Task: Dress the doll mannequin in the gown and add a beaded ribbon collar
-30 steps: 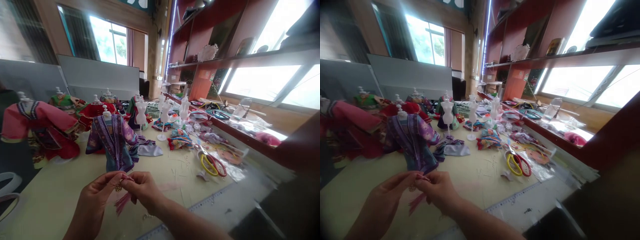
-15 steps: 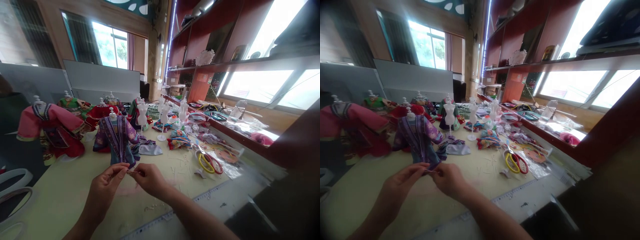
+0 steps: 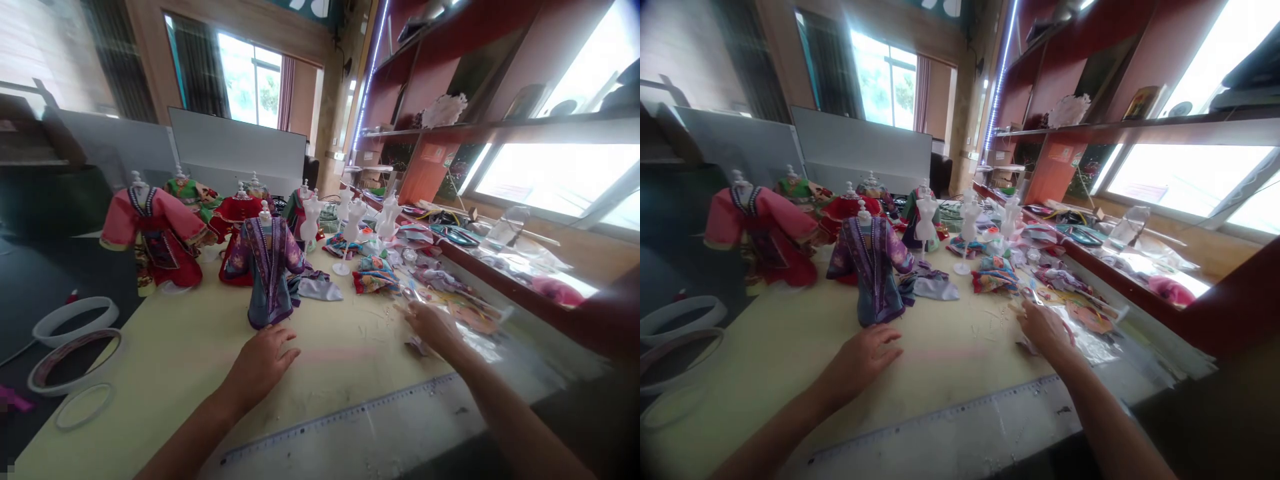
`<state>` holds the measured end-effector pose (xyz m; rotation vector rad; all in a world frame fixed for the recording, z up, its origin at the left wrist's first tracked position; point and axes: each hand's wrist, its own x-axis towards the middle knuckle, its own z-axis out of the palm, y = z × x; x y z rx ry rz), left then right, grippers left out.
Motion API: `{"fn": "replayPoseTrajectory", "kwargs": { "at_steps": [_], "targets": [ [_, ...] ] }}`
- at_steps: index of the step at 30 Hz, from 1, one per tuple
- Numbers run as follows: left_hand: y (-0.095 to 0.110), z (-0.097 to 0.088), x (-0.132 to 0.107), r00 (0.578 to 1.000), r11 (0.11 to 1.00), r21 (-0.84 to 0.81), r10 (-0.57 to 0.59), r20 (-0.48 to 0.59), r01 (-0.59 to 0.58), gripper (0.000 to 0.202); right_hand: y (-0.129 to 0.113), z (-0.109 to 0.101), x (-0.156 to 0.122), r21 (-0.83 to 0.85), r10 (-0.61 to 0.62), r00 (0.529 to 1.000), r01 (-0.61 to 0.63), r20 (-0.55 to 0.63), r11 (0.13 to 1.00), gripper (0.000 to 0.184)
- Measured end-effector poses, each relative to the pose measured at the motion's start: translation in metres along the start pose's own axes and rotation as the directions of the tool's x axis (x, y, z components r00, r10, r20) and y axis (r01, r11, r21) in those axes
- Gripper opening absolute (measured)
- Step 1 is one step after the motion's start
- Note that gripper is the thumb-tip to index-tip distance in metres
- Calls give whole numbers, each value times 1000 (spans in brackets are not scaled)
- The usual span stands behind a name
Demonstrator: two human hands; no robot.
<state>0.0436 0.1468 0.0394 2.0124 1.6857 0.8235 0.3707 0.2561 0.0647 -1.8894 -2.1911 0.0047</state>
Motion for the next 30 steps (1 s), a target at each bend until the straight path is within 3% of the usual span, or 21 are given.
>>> {"fn": "replayPoseTrajectory", "kwargs": {
  "at_steps": [2, 5, 8, 11, 13, 15, 16, 18, 20, 24, 27, 30],
  "targets": [
    [-5, 7, 1, 996, 986, 148, 70, 49, -77, 21, 11, 1, 0, 14, 21, 1000, -21, -1, 1000, 15],
    [-9, 14, 3, 987, 958, 253, 107, 116, -134, 17, 7, 1, -1, 96, -10, 1000, 10, 9, 995, 23],
    [-9, 14, 3, 990, 969, 214, 100, 95, -119, 19, -18, 4, -5, 225, -99, 993, 83, 60, 971, 31],
    [-6, 9, 2, 997, 997, 50, 52, 55, -54, 16, -59, 11, -12, 412, -228, 962, 149, 150, 899, 30],
    [-3, 2, 2, 999, 996, -94, 3, 49, 2, 14, -91, 18, -18, 710, -364, 894, 79, 260, 700, 27],
    [1, -4, 2, 998, 970, -242, -18, 62, 33, 13, -121, 26, -22, 828, -499, 807, 23, 316, 561, 38],
    [2, -8, 2, 997, 948, -315, -22, 73, 44, 13, -135, 31, -23, 843, -545, 766, 8, 342, 538, 40],
    [4, -16, 2, 995, 892, -445, -43, 90, 79, 15, -155, 38, -22, 847, -579, 720, -24, 383, 530, 20],
    [3, -26, 2, 994, 843, -528, -81, 71, 106, 17, -165, 42, -18, 853, -579, 713, -50, 394, 519, 9],
    [-3, -43, 0, 992, 808, -579, -121, 22, 111, 21, -162, 35, -6, 900, -567, 721, -187, 399, 394, 19],
    [-3, -51, -2, 989, 825, -545, -138, 62, 149, 28, -154, 27, 1, 928, -555, 747, -247, 366, 279, 28],
    [0, -57, -4, 988, 863, -483, -148, 39, 148, 26, -150, 28, 3, 940, -547, 770, -208, 327, 270, 34]
  ]
}}
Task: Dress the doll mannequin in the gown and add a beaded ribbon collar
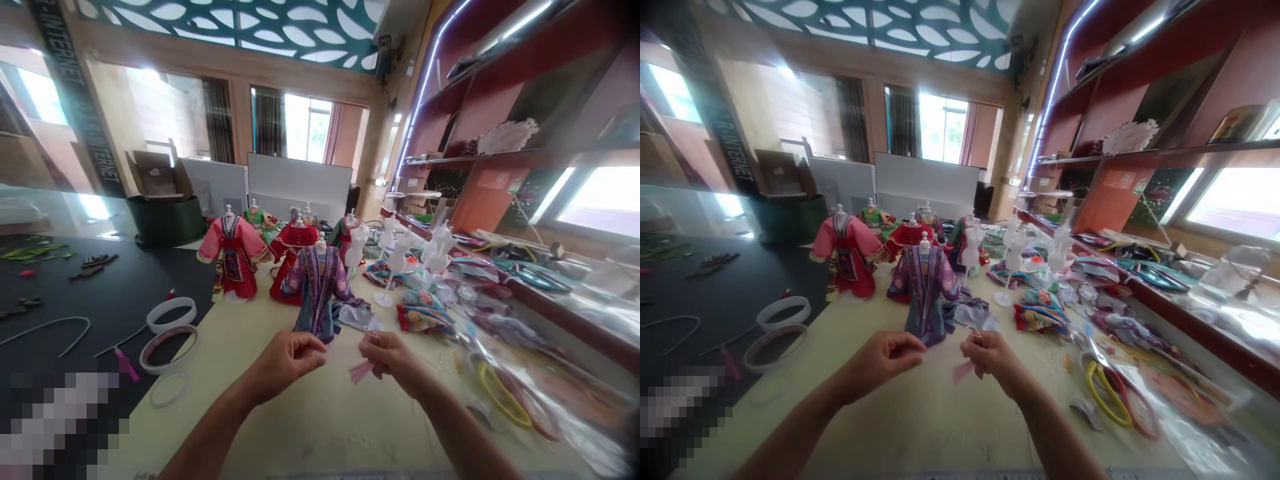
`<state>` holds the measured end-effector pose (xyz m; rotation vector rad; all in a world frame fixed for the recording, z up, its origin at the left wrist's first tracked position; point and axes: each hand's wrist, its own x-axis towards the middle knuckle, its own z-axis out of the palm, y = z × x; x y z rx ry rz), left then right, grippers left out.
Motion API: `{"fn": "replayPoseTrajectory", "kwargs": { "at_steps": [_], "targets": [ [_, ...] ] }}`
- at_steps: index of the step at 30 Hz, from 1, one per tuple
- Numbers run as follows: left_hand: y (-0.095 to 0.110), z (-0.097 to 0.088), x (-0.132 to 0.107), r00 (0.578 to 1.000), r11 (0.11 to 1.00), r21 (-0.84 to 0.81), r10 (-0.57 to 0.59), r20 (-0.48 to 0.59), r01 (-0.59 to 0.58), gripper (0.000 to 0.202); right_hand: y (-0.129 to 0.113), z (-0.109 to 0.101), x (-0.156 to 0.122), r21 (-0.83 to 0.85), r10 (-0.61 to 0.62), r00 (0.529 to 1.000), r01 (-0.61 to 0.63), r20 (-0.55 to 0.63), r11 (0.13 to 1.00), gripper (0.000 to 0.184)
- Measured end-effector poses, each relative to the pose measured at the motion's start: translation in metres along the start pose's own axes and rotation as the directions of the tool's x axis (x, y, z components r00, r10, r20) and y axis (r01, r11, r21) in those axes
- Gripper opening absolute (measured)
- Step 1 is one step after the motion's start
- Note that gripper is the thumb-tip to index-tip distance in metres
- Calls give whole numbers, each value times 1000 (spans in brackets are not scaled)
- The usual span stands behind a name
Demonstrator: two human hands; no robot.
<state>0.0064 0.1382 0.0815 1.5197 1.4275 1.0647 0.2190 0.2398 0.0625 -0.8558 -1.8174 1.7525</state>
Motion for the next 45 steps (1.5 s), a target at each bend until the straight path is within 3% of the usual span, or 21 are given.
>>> {"fn": "replayPoseTrajectory", "kwargs": {
  "at_steps": [6, 10, 13, 15, 17, 19, 22, 24, 25, 28, 31, 36, 45],
  "targets": [
    [1, -20, 2, 966, 998, 55, 1, -259, 14, 25, 15, 3, -5, -112, -3, 992, 16, 122, 994, 30],
    [-9, -26, 8, 879, 995, 51, -54, -473, 88, 28, 20, -1, -6, -78, 15, 991, -5, 133, 997, 26],
    [-15, -26, 9, 842, 952, 248, -17, -540, 178, 24, 21, -4, -4, -41, 10, 995, -6, 98, 999, 22],
    [-18, -23, 9, 813, 835, 497, 112, -572, 235, 20, 23, -5, -3, -28, -7, 997, 9, 74, 1000, 19],
    [-21, -14, 10, 791, 660, 729, 342, -508, 182, 18, 26, -2, -2, -43, -27, 997, 30, 69, 999, 15],
    [-24, 2, 12, 775, 516, 857, 548, -315, -16, 22, 31, 3, -2, -82, -35, 995, 43, 94, 996, 13],
    [-32, 32, 12, 739, 443, 829, 672, -54, -342, 39, 37, 13, -3, -129, -17, 986, 39, 169, 991, 13],
    [-37, 48, 10, 766, 475, 743, 638, 79, -472, 41, 40, 18, -5, -158, -16, 976, 52, 219, 986, 14],
    [-40, 53, 9, 796, 525, 705, 599, 93, -477, 40, 41, 20, -6, -175, -16, 972, 59, 236, 983, 15],
    [-42, 57, 7, 911, 719, 595, 408, 56, -359, 32, 41, 20, -8, -204, 6, 968, 47, 251, 978, 21],
    [-38, 54, 7, 975, 875, 431, 207, 83, -222, 34, 40, 18, -8, -198, 27, 970, 22, 241, 980, 23],
    [-35, 54, 10, 991, 958, 282, 13, 132, -51, 40, 34, 17, -7, -133, 6, 976, 24, 219, 991, 13],
    [-27, 46, 13, 994, 946, 322, -63, 86, 32, 39, 34, 13, -6, -132, 14, 985, 9, 171, 991, 12]
  ]
}}
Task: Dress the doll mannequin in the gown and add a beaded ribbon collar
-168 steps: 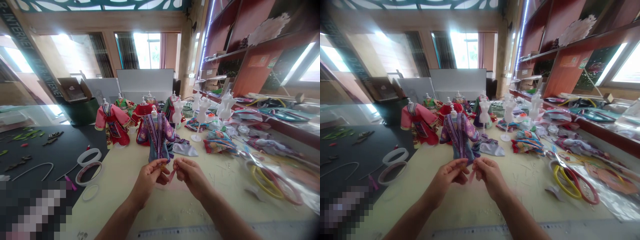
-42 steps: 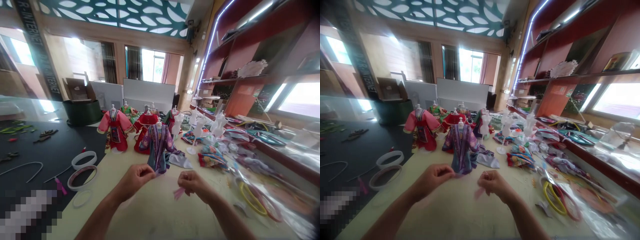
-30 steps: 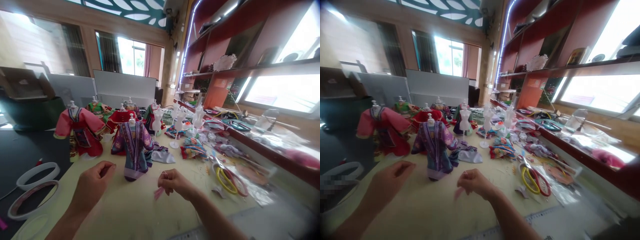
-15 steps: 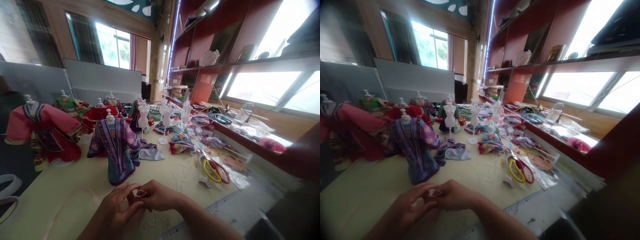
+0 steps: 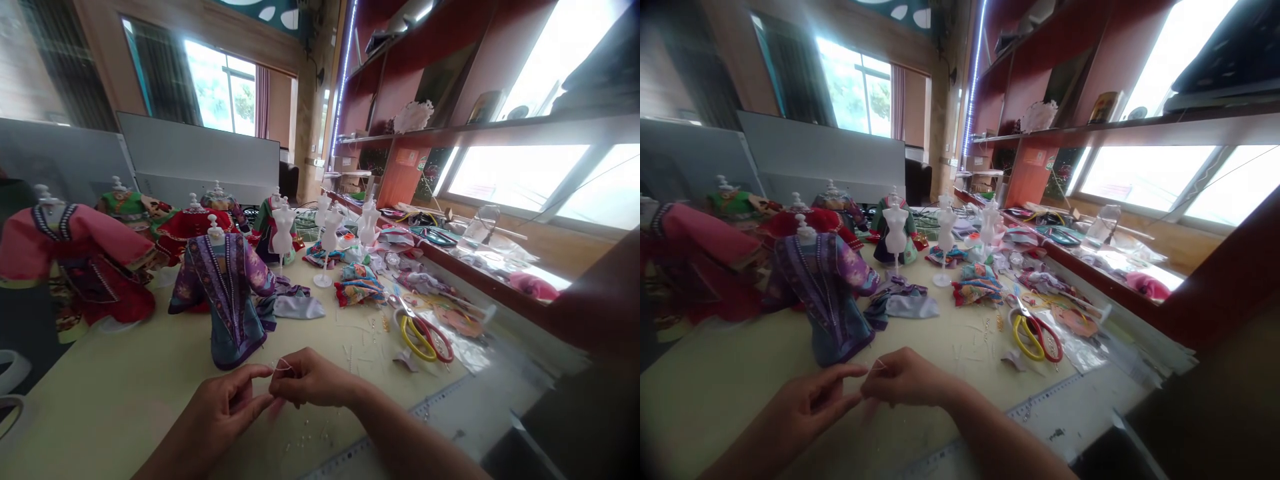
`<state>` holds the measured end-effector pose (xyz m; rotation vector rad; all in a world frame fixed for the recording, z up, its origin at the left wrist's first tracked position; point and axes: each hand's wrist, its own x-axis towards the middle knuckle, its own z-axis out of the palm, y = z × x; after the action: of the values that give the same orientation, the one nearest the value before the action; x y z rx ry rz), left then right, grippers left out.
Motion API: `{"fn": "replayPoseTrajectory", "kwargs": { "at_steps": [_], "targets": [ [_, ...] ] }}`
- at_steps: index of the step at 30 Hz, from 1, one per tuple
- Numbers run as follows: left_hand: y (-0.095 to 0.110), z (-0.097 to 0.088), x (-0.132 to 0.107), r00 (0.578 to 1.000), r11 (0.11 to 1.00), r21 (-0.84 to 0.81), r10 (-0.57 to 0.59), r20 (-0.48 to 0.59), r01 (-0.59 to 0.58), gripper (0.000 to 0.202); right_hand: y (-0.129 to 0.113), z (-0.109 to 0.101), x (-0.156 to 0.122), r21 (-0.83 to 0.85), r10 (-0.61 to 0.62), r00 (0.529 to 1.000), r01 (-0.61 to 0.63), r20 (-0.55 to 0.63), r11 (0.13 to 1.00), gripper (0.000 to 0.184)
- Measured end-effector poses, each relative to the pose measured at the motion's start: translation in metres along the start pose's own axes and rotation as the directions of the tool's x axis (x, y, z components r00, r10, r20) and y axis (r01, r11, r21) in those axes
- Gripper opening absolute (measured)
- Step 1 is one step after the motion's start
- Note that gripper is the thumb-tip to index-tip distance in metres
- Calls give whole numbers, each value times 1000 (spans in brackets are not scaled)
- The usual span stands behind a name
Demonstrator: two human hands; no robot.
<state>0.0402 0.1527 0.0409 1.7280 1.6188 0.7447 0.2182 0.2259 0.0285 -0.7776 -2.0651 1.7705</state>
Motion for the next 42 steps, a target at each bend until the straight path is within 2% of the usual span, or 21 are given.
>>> {"fn": "replayPoseTrajectory", "kwargs": {
  "at_steps": [5, 8, 13, 16, 18, 20, 25, 31, 36, 39, 42],
  "targets": [
    [0, -2, -3, 999, 1000, 2, 30, 28, -30, 30, -3, -2, 0, 55, -24, 1000, 25, -12, 998, 12],
    [1, -5, -3, 999, 1000, 21, 19, 44, -20, 32, -5, -3, 0, 68, -44, 999, 46, -20, 997, 13],
    [-1, -6, -1, 999, 994, 110, -9, -34, 12, 31, -4, -4, 0, 42, -32, 999, 34, -44, 999, 13],
    [-2, 0, -1, 996, 996, 67, 67, -57, -63, 33, -3, -1, 0, 16, 3, 999, -3, -41, 1000, 12],
    [-2, 6, -1, 991, 992, 34, 126, -36, -125, 41, -4, 2, 0, 6, -2, 1000, 2, -20, 1000, 15],
    [-2, 10, -1, 990, 989, 18, 144, -5, -144, 38, -7, 4, -1, 15, -11, 1000, 11, -14, 1000, 18],
    [-1, 9, 0, 995, 995, 19, 94, 24, -94, 31, -12, 4, -2, 45, 0, 996, 4, -91, 999, 15],
    [6, 3, -4, 997, 997, 24, 72, -26, -71, 27, -13, 3, 0, 65, -43, 990, 52, -136, 997, 16],
    [9, 6, -5, 998, 993, -106, 58, 3, -58, 30, -10, 4, 1, 86, -61, 986, 76, -157, 993, 17],
    [11, 8, -4, 1000, 982, -189, 10, -2, -10, 35, -8, 4, 1, 64, -70, 982, 82, -173, 995, 17],
    [13, 10, -3, 997, 969, -238, -51, 51, 62, 37, -6, 5, 0, 46, -81, 979, 92, -189, 995, 16]
  ]
}}
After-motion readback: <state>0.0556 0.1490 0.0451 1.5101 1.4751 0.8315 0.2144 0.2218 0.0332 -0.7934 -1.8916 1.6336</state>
